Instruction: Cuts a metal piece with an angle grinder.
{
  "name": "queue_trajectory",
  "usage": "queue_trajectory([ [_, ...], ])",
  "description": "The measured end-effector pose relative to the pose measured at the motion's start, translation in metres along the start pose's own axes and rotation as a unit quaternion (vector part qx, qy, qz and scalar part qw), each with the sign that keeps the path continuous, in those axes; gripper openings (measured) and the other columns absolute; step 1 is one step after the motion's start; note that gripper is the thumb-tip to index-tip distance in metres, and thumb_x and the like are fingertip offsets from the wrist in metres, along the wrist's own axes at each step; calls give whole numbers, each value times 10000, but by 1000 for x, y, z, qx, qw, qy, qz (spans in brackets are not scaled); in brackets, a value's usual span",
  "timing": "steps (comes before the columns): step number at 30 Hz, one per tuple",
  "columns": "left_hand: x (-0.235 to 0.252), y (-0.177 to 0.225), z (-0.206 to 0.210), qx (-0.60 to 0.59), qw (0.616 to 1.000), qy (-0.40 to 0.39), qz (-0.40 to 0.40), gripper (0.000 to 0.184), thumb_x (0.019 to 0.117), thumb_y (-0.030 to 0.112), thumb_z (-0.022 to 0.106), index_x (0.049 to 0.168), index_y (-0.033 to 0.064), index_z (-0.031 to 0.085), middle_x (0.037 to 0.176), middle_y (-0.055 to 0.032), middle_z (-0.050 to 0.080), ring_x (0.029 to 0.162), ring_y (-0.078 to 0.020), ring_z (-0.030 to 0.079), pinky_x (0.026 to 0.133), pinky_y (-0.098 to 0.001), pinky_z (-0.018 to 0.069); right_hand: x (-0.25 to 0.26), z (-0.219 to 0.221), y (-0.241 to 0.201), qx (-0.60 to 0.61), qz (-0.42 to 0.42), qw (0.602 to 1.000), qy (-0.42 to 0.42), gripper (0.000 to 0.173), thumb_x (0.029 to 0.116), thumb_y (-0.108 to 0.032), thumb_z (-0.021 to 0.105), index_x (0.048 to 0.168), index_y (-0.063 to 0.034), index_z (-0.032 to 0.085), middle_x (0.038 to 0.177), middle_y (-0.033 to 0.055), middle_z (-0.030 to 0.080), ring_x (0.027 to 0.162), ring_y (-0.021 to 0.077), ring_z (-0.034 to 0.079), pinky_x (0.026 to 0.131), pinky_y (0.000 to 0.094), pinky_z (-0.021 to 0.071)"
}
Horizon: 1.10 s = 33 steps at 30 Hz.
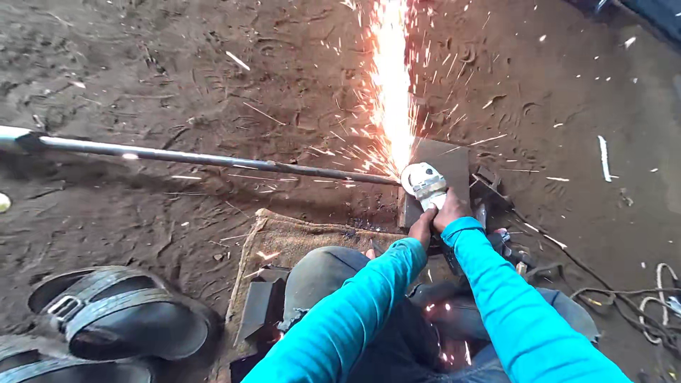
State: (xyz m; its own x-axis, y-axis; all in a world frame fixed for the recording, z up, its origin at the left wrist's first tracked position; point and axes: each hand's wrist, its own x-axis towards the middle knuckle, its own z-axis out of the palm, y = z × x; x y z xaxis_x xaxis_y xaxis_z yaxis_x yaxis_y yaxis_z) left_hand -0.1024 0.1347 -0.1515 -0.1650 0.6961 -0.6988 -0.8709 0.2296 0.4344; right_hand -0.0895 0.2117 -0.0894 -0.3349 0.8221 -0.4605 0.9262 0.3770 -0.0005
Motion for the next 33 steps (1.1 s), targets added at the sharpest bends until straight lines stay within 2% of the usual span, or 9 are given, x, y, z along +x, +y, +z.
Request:
queue_trajectory([
  [4, 8, -7, 5, 14, 999, -34, 4, 641, 1076, 562, 343, 1326, 27, 590, 1231, -202, 641, 1121, -315, 614, 948, -543, 497, -3, -5, 7, -15, 20, 1000, 5, 814, 828, -209, 803, 1509, -49, 386, 1201, 277, 686, 1129, 447, 681, 932, 626, 535],
  [6, 9, -6, 4, -2, 1000, -28, 3, 632, 1070, 566, 352, 1306, 31, 593, 1203, -197, 644, 1090, -315, 622, 912, -547, 511, -4, -9, 2, -19, 17, 1000, -3, 801, 832, -208, 797, 1503, -49, 390, 1196, 272, 686, 1129, 446, 681, 931, 627, 537],
  [9, 8, -6, -2, -2, 999, -11, 33, 618, 1080, 545, 342, 1304, 30, 601, 1195, -188, 656, 1086, -297, 629, 925, -535, 510, -3, -5, -4, -7, 1, 1000, -5, 831, 819, -186, 802, 1523, -60, 380, 1185, 272, 692, 1118, 452, 683, 927, 637, 537],
  [11, 5, -4, -2, -2, 1000, -19, 11, 640, 1073, 574, 333, 1330, 45, 587, 1220, -191, 646, 1107, -313, 620, 927, -554, 504, -2, -3, -2, -5, 2, 1000, -2, 828, 820, -186, 801, 1520, -60, 377, 1186, 277, 690, 1117, 457, 683, 923, 641, 537],
  [15, 3, -4, 8, -16, 999, -28, -43, 673, 1039, 631, 365, 1318, 60, 590, 1180, -191, 649, 1054, -336, 632, 846, -577, 521, -3, -5, 7, -13, 15, 1000, 8, 804, 843, -223, 792, 1515, -51, 386, 1201, 289, 680, 1136, 464, 671, 944, 640, 525],
  [18, 3, -2, 3, -28, 999, -17, -36, 672, 1041, 627, 360, 1333, 65, 581, 1212, -193, 642, 1094, -345, 620, 888, -595, 507, -4, -8, -1, -16, 7, 1000, -2, 841, 826, -211, 801, 1532, -62, 369, 1222, 291, 670, 1141, 466, 667, 942, 646, 525],
  [21, 5, -2, -1, -5, 1000, 0, -14, 660, 1052, 606, 364, 1284, 39, 612, 1159, -202, 661, 1044, -332, 637, 870, -569, 521, -4, -6, -4, -8, 4, 1000, -10, 843, 825, -201, 806, 1530, -64, 365, 1213, 284, 675, 1134, 460, 672, 932, 642, 529],
  [26, 7, -4, 3, 17, 999, -24, -16, 662, 1062, 592, 357, 1293, 26, 610, 1181, -201, 655, 1071, -318, 630, 908, -539, 512, -6, -8, 2, -19, 23, 1000, -4, 816, 844, -230, 787, 1528, -56, 375, 1224, 279, 677, 1143, 445, 674, 941, 627, 531],
  [33, 6, -2, -1, -3, 999, -31, -9, 654, 1059, 596, 349, 1270, 38, 616, 1152, -186, 666, 1039, -305, 642, 876, -532, 524, -6, -10, -4, -18, 17, 1000, -8, 866, 814, -197, 806, 1541, -63, 355, 1218, 278, 677, 1140, 443, 675, 945, 626, 531],
])
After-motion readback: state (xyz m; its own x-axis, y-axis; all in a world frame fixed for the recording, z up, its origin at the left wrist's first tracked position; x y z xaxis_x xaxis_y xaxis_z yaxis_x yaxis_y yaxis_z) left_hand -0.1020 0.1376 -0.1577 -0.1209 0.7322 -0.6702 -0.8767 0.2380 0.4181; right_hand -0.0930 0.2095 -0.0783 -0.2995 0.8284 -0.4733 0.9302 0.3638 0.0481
